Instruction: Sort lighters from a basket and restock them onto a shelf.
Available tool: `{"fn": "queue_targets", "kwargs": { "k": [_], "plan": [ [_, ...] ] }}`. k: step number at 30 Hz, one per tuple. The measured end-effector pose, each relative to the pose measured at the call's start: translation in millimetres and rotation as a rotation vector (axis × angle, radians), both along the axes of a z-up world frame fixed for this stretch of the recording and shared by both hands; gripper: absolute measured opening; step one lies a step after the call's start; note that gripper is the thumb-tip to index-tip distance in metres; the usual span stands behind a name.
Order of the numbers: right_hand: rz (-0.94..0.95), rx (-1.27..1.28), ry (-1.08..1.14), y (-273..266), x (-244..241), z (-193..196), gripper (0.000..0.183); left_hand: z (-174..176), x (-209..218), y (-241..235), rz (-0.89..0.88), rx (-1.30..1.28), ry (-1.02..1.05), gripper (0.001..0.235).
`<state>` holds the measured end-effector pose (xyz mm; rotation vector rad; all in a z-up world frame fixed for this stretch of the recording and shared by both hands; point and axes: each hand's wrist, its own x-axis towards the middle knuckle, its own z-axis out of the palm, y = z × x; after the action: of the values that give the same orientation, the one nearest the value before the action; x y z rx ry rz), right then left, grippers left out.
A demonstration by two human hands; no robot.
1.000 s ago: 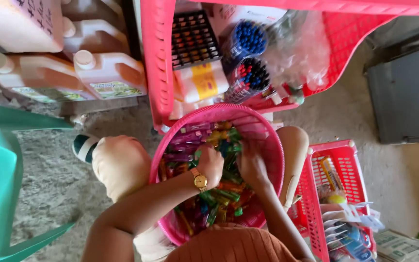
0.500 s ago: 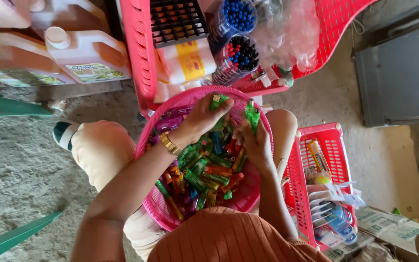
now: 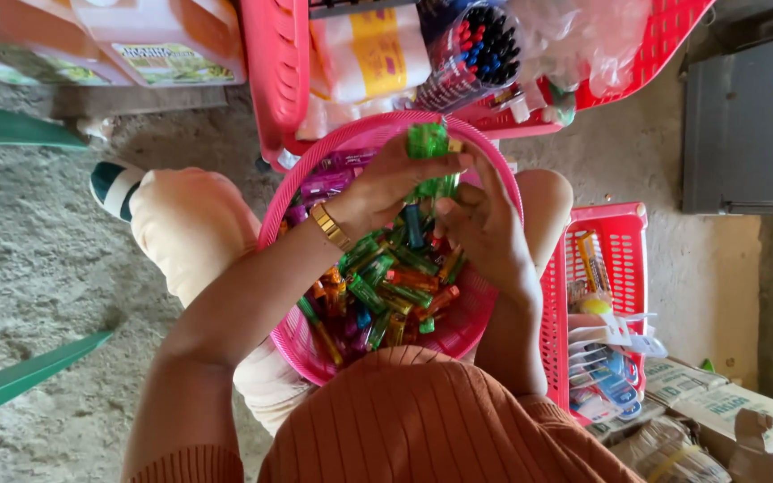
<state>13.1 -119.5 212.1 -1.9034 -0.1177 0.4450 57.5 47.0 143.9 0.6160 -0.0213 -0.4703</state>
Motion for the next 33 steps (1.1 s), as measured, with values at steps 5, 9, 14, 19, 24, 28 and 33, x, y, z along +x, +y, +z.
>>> {"fn": "queue_targets", "kwargs": {
  "k": [5, 9, 14, 19, 24, 28, 33],
  "plan": [
    [-0.029, 0.204, -0.079, -12.6, 0.2, -21.5, 0.070, -8.1, 4.5, -0.2, 0.130, 0.313, -0.180, 0.029],
    [-0.107, 0.338, -0.077, -2.4, 1.9, -11.3, 0.066, 0.5, 1.2, 2.2, 0.119, 0.358, -0.218, 0.036],
    [-0.199, 0.290, -0.092, -0.5, 17.5, -13.9, 0.061, 14.2, 3.4, 5.3, 0.223, 0.417, -0.284, 0.042],
    [-0.168, 0.256, -0.242, -4.1, 44.0, 36.8, 0.064, -9.4, 12.4, 5.1, 0.109, 0.297, -0.097, 0.038],
    [-0.141, 0.166, -0.749, -25.4, 102.0, 128.1, 0.062, -27.8, 20.8, 9.3, -0.093, 0.324, 0.012, 0.044],
    [0.037, 0.327, -1.002, 1.1, 179.0, 206.7, 0.053, -7.9, 18.1, 17.4, -0.201, 0.282, 0.012, 0.029],
    [0.183, 0.244, -1.123, 49.7, 302.8, 217.6, 0.062, 14.7, 21.6, 28.6, -0.206, 0.201, 0.048, 0.036]
  ]
}}
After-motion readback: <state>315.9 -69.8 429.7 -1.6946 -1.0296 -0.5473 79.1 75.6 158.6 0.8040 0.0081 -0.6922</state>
